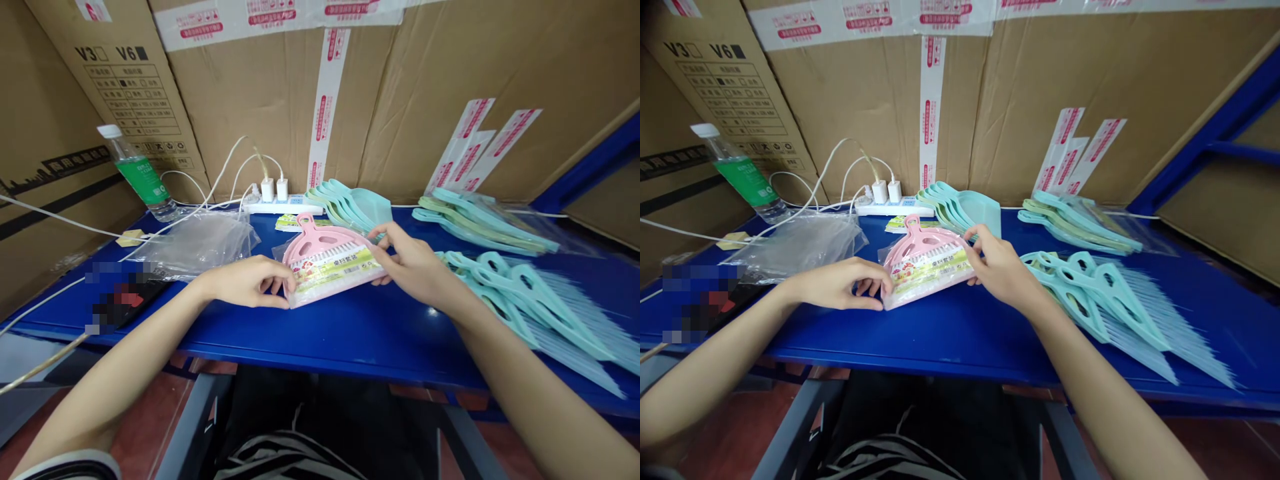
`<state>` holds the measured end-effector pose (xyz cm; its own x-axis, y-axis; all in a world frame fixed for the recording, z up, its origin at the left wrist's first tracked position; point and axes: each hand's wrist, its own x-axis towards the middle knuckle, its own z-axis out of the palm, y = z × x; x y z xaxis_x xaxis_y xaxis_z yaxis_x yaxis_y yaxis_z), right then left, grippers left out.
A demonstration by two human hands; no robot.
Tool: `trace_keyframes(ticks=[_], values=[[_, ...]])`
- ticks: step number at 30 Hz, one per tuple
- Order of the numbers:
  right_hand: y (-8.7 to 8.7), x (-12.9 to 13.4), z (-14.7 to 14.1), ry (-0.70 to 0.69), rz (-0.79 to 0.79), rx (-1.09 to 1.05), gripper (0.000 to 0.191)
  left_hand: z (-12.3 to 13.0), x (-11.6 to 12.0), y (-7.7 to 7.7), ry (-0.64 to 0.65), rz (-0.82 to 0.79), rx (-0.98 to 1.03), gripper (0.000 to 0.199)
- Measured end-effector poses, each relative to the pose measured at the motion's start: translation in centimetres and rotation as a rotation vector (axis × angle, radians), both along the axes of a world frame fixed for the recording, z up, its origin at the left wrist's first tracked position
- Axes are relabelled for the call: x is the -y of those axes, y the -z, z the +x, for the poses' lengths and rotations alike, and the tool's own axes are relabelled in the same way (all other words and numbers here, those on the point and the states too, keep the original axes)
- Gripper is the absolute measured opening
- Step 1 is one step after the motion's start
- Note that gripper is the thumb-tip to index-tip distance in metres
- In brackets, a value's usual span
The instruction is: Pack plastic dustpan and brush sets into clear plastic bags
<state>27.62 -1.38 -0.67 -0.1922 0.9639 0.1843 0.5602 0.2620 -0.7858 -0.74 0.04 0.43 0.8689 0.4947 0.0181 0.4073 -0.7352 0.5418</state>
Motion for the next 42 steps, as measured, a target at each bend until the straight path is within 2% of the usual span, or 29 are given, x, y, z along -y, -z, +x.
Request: trace_keyframes(ticks=[4,6,9,11,14,16,20,22,26,30,35,39,42], values=[[0.2,-0.5,0.2,0.029,-0.011,-0.211,0.047,0.2,0.2,0.3,0.048,-0.018,0.018,0.008],[0.5,-0.8,0.2,0.028,-0.035,-0.319,0.059,0.5,0.3,0.4,0.05,0.013,0.014,0.011],[1.0,-1.2,-0.3,0.066,-0.14,-0.51,0.059,0.9,0.5,0.6,0.05,0.074,0.003,0.013],[1.2,-1.4,-0.7,0.074,-0.237,-0.597,0.044,1.2,0.6,0.9,0.042,0.128,0.013,0.013],[1.6,-1.3,-1.6,-0.01,-0.355,-0.608,0.023,1.5,0.7,1.5,0.051,0.212,0.061,0.014],[1.8,-1.1,-2.1,-0.065,-0.373,-0.601,0.032,1.7,0.8,1.8,0.071,0.268,0.087,0.017],[2.1,-0.5,-2.9,-0.113,-0.387,-0.584,0.069,2.1,0.9,2.4,0.097,0.404,0.082,0.025],[2.3,-0.4,-3.0,-0.121,-0.396,-0.575,0.074,2.2,1.0,2.5,0.111,0.484,0.073,0.03],[2.5,-0.8,-3.1,-0.148,-0.349,-0.599,0.059,2.4,1.1,2.5,0.126,0.677,0.06,0.038],[2.3,-1.0,-3.2,-0.111,-0.377,-0.648,0.046,2.3,1.0,2.3,0.096,0.821,0.031,0.038],[1.8,-0.9,-3.3,-0.113,-0.41,-0.738,0.044,2.2,1.1,2.1,0.053,0.896,0.031,0.037],[1.9,-0.8,-3.4,-0.053,-0.445,-0.758,0.043,2.3,1.3,1.9,0.078,0.961,0.032,0.037],[2.1,-0.6,-3.4,-0.088,-0.462,-0.727,0.047,2.4,1.4,1.9,0.09,1.043,0.044,0.035]])
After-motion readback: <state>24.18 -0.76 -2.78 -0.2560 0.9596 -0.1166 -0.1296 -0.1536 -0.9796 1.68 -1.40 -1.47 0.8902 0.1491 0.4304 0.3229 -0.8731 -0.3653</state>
